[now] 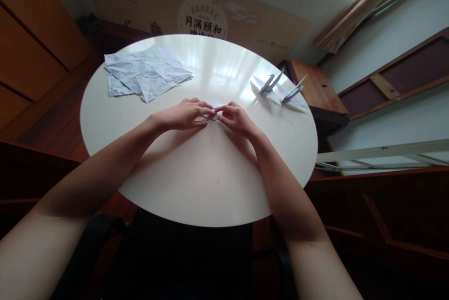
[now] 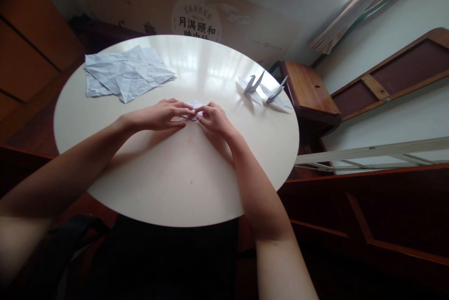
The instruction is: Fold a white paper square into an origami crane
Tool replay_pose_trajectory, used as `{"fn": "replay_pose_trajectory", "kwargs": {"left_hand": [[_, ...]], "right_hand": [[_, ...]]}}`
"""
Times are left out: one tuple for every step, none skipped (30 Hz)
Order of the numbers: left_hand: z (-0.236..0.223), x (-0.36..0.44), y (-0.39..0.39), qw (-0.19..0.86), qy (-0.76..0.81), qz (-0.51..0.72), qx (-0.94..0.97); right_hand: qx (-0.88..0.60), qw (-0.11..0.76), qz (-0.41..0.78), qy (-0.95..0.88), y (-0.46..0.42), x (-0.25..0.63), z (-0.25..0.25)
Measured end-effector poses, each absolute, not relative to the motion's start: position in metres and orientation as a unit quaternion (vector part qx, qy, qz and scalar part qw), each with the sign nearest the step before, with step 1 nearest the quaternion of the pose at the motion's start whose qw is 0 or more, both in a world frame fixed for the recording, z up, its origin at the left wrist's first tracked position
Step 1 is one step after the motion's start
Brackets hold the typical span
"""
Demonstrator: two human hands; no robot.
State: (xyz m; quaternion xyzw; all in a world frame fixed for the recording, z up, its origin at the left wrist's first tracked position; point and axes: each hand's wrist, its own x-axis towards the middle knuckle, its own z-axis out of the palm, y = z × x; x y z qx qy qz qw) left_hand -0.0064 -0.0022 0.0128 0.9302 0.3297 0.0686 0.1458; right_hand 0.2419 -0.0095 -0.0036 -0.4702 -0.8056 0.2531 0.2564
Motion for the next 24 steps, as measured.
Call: {"fn": "replay_pose_trajectory", "kwargs": {"left_hand": [[0.0126,-0.0065,-0.002,0.147,0.329,0.069,0.93],[0.0125,-0.0066,-0.0018,0.149,0.329,0.068,0.93],[0.0125,-0.0067,-0.0017,0.151,0.328,0.068,0.93],[0.0125,-0.0068,-0.0015,0.152,0.327,0.068,0.93],[0.0125,-0.007,-0.0015,0.153,0.327,0.067,0.93],[0.0126,-0.0071,-0.0015,0.153,0.326,0.067,0.93],[0.0126,-0.0071,-0.0015,0.153,0.327,0.067,0.93],[0.0127,-0.0072,-0.0016,0.153,0.328,0.068,0.93],[0.0127,-0.0073,-0.0016,0.152,0.329,0.068,0.93],[0.0127,-0.0073,-0.0016,0.152,0.329,0.068,0.93],[0.0126,-0.0074,-0.0016,0.152,0.329,0.068,0.93],[0.0126,-0.0075,-0.0016,0.153,0.328,0.068,0.93],[0.0125,-0.0075,-0.0015,0.154,0.327,0.068,0.93],[0.0125,-0.0076,-0.0014,0.155,0.327,0.068,0.93],[0.0124,-0.0077,-0.0013,0.156,0.326,0.069,0.93],[0.0124,-0.0078,-0.0012,0.157,0.326,0.07,0.93],[0.0124,-0.0078,-0.0011,0.157,0.326,0.07,0.93],[0.0124,-0.0078,-0.0011,0.157,0.325,0.07,0.93],[0.0124,-0.0078,-0.0012,0.156,0.325,0.07,0.93],[0.0125,-0.0078,-0.0013,0.155,0.325,0.071,0.93],[0.0126,-0.0077,-0.0014,0.155,0.325,0.07,0.93],[0.0127,-0.0076,-0.0017,0.154,0.326,0.069,0.93],[0.0129,-0.0075,-0.0019,0.153,0.327,0.069,0.93],[0.0131,-0.0074,-0.0022,0.152,0.327,0.069,0.93]], "right_hand": [[-0.47,0.257,0.254,-0.805,-0.0096,0.2419,-0.0037],[-0.47,0.258,0.254,-0.805,-0.0096,0.2418,-0.0038],[-0.47,0.258,0.254,-0.805,-0.0097,0.2417,-0.004],[-0.471,0.258,0.254,-0.804,-0.0098,0.2416,-0.0041],[-0.471,0.258,0.254,-0.804,-0.0098,0.2414,-0.0042],[-0.472,0.258,0.255,-0.804,-0.0099,0.2413,-0.0042],[-0.472,0.258,0.255,-0.804,-0.01,0.2411,-0.0041],[-0.473,0.258,0.255,-0.803,-0.01,0.241,-0.004],[-0.473,0.258,0.254,-0.803,-0.01,0.2408,-0.0038],[-0.474,0.258,0.254,-0.803,-0.0099,0.2408,-0.0037],[-0.475,0.258,0.253,-0.803,-0.0099,0.2407,-0.0036],[-0.475,0.258,0.253,-0.803,-0.0098,0.2407,-0.0036],[-0.475,0.258,0.253,-0.803,-0.0097,0.2407,-0.0036],[-0.475,0.257,0.253,-0.803,-0.0097,0.2406,-0.0036],[-0.475,0.257,0.253,-0.803,-0.0097,0.2406,-0.0035],[-0.474,0.256,0.253,-0.803,-0.0098,0.2405,-0.0035],[-0.475,0.256,0.252,-0.803,-0.0099,0.2405,-0.0034],[-0.475,0.255,0.252,-0.803,-0.0101,0.2404,-0.0032],[-0.475,0.255,0.252,-0.803,-0.0103,0.2403,-0.003],[-0.476,0.254,0.252,-0.803,-0.0105,0.2403,-0.0028],[-0.475,0.253,0.253,-0.804,-0.0107,0.2403,-0.0026],[-0.475,0.253,0.253,-0.804,-0.0108,0.2403,-0.0024],[-0.475,0.254,0.253,-0.804,-0.0108,0.2404,-0.0022],[-0.474,0.254,0.253,-0.804,-0.0108,0.2404,-0.0022]]}}
